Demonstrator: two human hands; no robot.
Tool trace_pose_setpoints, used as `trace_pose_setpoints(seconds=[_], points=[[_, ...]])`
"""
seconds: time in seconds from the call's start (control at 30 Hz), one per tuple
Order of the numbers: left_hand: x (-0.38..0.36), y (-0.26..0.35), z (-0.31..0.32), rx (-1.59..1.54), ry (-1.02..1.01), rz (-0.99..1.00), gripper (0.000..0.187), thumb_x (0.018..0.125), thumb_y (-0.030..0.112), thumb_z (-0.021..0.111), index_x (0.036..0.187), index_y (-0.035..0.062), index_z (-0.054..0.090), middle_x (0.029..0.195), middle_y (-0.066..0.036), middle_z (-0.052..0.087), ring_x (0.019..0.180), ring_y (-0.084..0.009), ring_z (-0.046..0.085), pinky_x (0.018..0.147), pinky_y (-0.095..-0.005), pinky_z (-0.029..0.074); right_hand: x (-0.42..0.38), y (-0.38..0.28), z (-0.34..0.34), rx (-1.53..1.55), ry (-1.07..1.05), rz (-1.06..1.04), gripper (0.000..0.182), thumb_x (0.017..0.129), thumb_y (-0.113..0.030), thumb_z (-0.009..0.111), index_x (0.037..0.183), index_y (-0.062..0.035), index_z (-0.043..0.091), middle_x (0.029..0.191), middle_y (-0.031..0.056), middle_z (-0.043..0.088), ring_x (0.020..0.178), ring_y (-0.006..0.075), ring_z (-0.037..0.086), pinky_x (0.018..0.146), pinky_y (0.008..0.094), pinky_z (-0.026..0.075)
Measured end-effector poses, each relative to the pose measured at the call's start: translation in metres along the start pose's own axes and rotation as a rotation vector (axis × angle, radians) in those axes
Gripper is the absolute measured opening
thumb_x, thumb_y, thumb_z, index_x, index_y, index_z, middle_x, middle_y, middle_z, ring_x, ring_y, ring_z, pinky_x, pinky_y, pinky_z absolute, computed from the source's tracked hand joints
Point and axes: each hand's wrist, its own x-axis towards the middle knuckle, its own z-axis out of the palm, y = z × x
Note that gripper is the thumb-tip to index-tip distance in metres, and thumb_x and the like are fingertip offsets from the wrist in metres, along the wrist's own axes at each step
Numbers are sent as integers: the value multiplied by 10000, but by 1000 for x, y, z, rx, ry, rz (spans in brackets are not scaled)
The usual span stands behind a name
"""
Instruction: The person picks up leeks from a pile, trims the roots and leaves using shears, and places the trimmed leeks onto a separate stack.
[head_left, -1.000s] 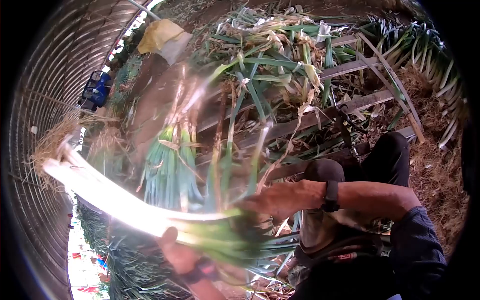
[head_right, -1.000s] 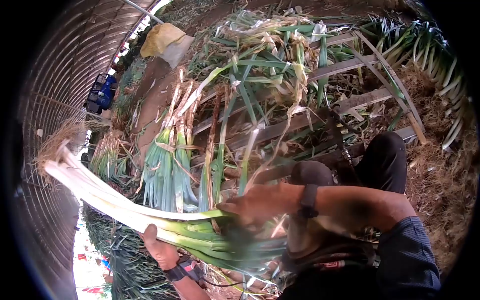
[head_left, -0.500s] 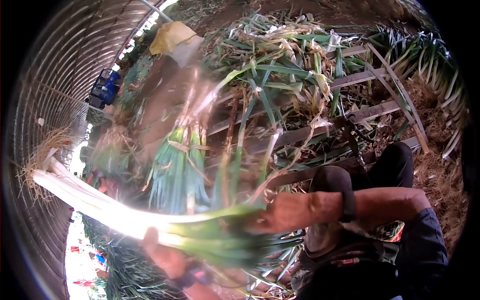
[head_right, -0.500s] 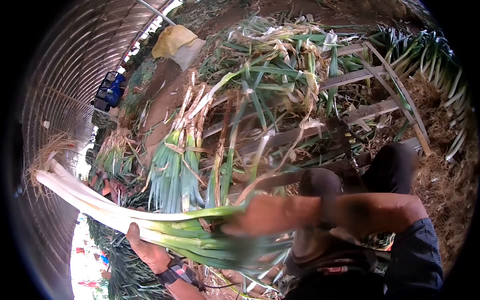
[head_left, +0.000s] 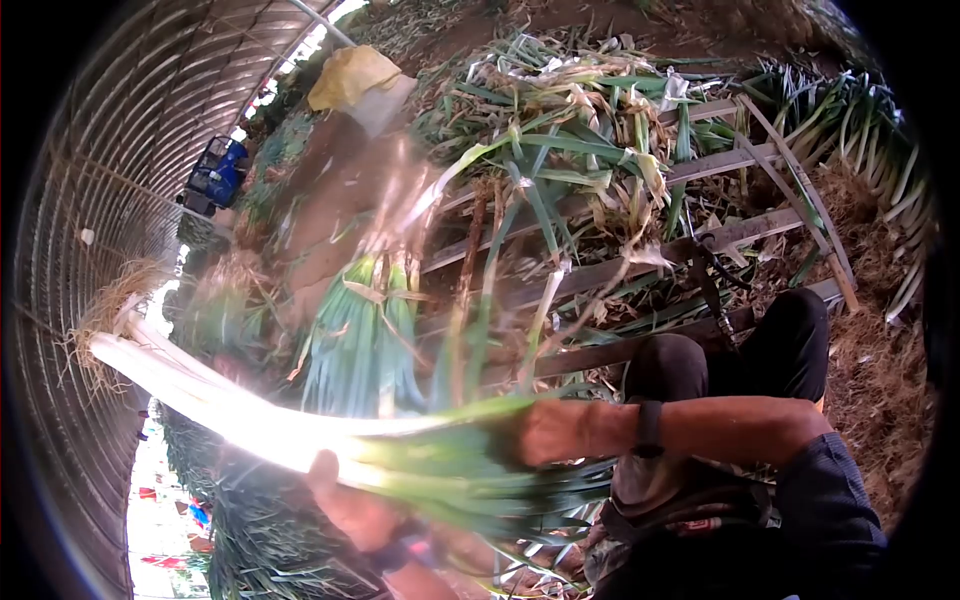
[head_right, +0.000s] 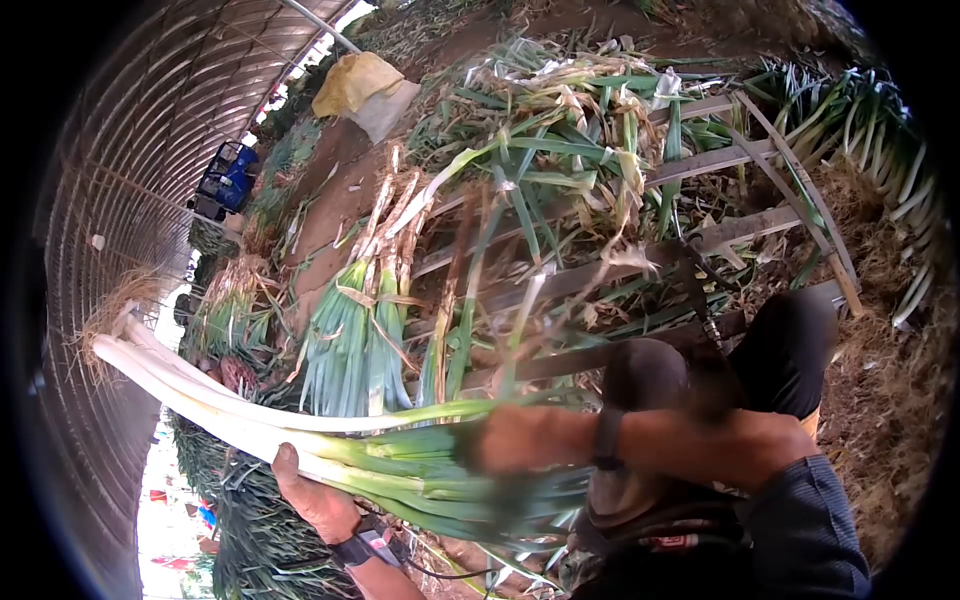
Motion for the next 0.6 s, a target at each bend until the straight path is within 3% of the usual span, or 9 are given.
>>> trace_pose_setpoints(seconds=[0.07, 0.13, 0.3, 0.33, 0.4, 0.43, 0.5, 0.53, 0.6], points=[[-4, 6, 2, -22, -40, -26, 647, 908, 405, 681, 1366, -9, 487, 1271, -223, 604, 1144, -383, 603, 1046, -544, 473, -18, -1, 22, -39, 5, -17, 242, 874, -188, 612, 638, -162, 566, 601, -15, 525, 524, 145, 573, 456, 307, 446], [-4, 17, 6, -34, -131, -30, 662, 899, 418, 689, 1373, 2, 487, 1276, -215, 605, 1157, -372, 598, 1057, -541, 462, -41, 20, 20, -39, 50, 11, 192, 907, -180, 586, 718, -151, 600, 646, 13, 553, 562, 156, 588, 492, 339, 473], [-5, 30, -27, -28, 175, 104, 620, 902, 407, 686, 1351, 17, 512, 1228, -201, 625, 1099, -344, 623, 1007, -519, 496, -72, 142, -28, -32, 23, 157, 98, 932, -158, 603, 852, -132, 655, 698, 45, 586, 643, 164, 619, 564, 370, 526], [-4, 28, -35, 228, 155, 255, 594, 907, 402, 681, 1332, 18, 524, 1198, -190, 635, 1079, -334, 629, 985, -502, 507, -63, 168, -61, -32, -95, 246, 74, 892, -150, 672, 827, -132, 642, 661, 22, 562, 648, 150, 620, 563, 337, 527], [-4, 18, -61, 745, 121, 548, 544, 916, 394, 670, 1294, 22, 549, 1139, -168, 654, 1040, -315, 640, 940, -468, 529, -48, 212, -99, -169, -72, 591, 155, 973, -98, 588, 1094, -109, 685, 684, 44, 604, 550, 114, 577, 445, 285, 478], [-4, 17, -63, 554, 125, 454, 519, 916, 380, 669, 1277, 24, 557, 1118, -160, 658, 1016, -307, 646, 910, -456, 539, -38, 229, -126, -211, -108, 786, 254, 1011, -69, 538, 1223, -99, 675, 695, 54, 624, 502, 104, 555, 394, 272, 456], [-1, 15, -57, 170, 127, 276, 470, 917, 352, 667, 1243, 27, 574, 1075, -144, 666, 969, -291, 658, 851, -433, 560, -38, 279, -138, -374, 68, 922, 268, 1013, -84, 531, 1247, -81, 661, 689, 86, 648, 496, 126, 574, 404, 292, 479], [1, 16, -49, 184, 90, 287, 463, 915, 345, 667, 1239, 28, 574, 1070, -142, 665, 963, -287, 657, 842, -433, 561, -35, 292, -153, -185, 165, 1076, 247, 991, -85, 556, 1211, -66, 667, 692, 111, 663, 513, 156, 605, 439, 321, 515], [2, 15, -28, 209, 21, 308, 451, 909, 331, 668, 1231, 30, 575, 1061, -138, 664, 950, -277, 657, 824, -435, 561, -39, 298, -171, -171, 345, 959, 198, 948, -96, 601, 1125, -29, 659, 695, 156, 673, 554, 246, 654, 513, 400, 553]])
